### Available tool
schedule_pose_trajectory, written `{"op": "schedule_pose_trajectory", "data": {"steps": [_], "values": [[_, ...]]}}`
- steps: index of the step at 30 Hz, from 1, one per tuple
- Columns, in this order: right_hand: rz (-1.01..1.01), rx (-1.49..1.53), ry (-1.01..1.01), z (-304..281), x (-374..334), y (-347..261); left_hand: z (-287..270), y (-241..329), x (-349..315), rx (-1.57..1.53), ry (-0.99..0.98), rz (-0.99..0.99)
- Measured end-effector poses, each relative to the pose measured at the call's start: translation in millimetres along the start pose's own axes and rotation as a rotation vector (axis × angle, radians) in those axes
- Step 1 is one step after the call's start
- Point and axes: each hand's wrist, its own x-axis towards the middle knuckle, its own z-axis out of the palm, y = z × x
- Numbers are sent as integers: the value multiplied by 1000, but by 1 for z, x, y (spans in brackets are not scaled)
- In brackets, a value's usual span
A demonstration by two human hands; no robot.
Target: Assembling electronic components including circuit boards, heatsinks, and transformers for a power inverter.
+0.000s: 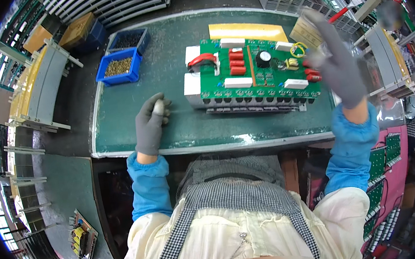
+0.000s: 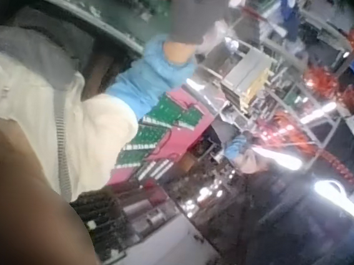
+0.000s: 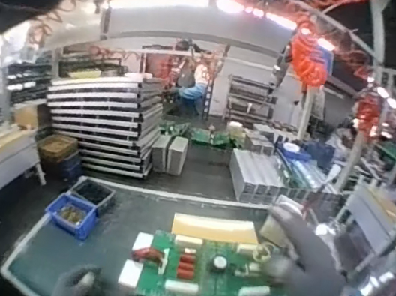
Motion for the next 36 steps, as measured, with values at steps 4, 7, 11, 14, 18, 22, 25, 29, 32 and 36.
{"op": "schedule_pose_trajectory", "data": {"steps": [4, 7, 11, 14, 18, 22, 25, 29, 32, 36], "values": [[424, 178, 379, -40, -74, 39, 30, 13, 1, -18, -133, 106], [576, 350, 517, -30, -146, 94, 38, -1, -2, 125, -80, 268], [765, 481, 586, 10, -148, 61, 47, -13, -15, 128, 14, 267], [708, 454, 600, 13, -167, 53, 60, -6, -25, 184, 25, 322], [706, 392, 549, 23, -173, 49, 54, -30, -34, 284, 57, 428], [743, 322, 614, 39, -180, 63, 56, -14, -44, 171, -32, 326], [825, 622, 691, 34, -185, 107, 57, -9, -38, -27, -173, 275], [957, 893, 635, 38, -142, 100, 70, 4, -47, 188, -164, 271], [1029, 1068, 436, 43, -131, 114, 74, 7, -56, 84, -161, 212], [1051, 1011, 509, 42, -127, 123, 76, 16, -61, 152, -133, 216]]}}
